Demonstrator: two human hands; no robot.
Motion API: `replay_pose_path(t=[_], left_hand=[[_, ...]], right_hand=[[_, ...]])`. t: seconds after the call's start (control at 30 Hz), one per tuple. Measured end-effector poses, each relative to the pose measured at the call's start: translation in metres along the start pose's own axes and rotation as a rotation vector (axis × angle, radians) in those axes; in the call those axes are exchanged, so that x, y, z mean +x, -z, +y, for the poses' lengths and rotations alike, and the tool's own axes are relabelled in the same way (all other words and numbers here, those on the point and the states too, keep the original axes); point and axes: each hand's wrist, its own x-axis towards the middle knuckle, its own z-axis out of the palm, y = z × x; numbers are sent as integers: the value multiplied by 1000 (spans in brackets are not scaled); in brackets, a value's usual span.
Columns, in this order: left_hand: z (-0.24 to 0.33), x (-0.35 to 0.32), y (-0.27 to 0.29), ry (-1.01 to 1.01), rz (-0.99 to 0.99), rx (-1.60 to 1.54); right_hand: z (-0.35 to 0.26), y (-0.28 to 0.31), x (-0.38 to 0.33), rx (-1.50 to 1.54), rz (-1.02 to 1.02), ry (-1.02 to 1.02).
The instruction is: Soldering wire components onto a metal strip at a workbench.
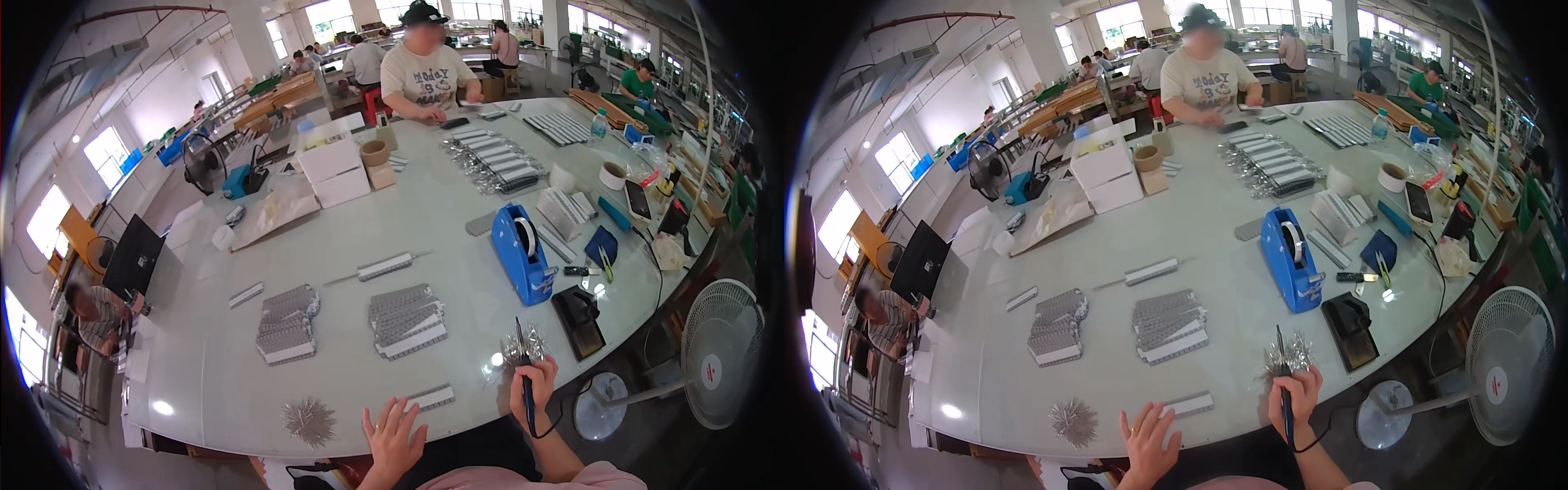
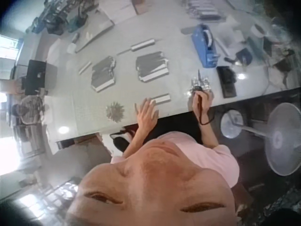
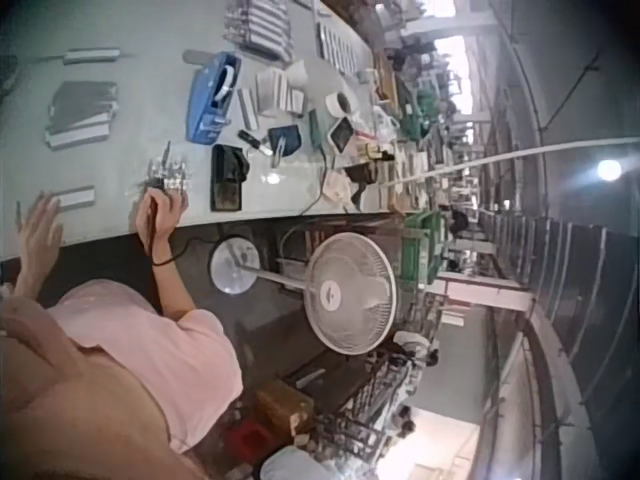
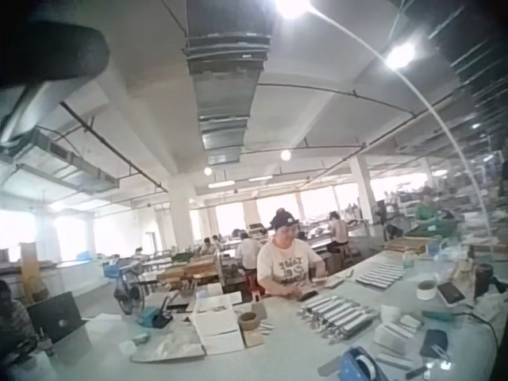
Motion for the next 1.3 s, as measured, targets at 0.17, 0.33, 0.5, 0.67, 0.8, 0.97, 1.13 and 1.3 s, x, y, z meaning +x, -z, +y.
replay_pose_path(t=[0.17,0.33,0.5,0.67,0.8,0.97,1.13,1.3], left_hand=[[8,-6,-1,27,30,-59],[27,-33,-9,64,-32,-104],[41,-21,-20,53,-145,-110],[55,4,-11,-19,-213,-15],[58,13,-26,-42,-277,-1],[77,10,-36,86,-285,-83],[101,7,-77,28,-279,-136],[91,18,-74,-15,-276,-78]], right_hand=[[-2,-1,-4,-67,15,32],[-10,12,-18,-91,-10,17],[3,14,-26,-69,-82,12],[0,17,11,-8,-123,-32],[20,3,3,6,-53,-29],[6,0,-11,67,-106,-70],[46,29,-48,7,-71,-113],[44,21,-42,23,-52,-111]])
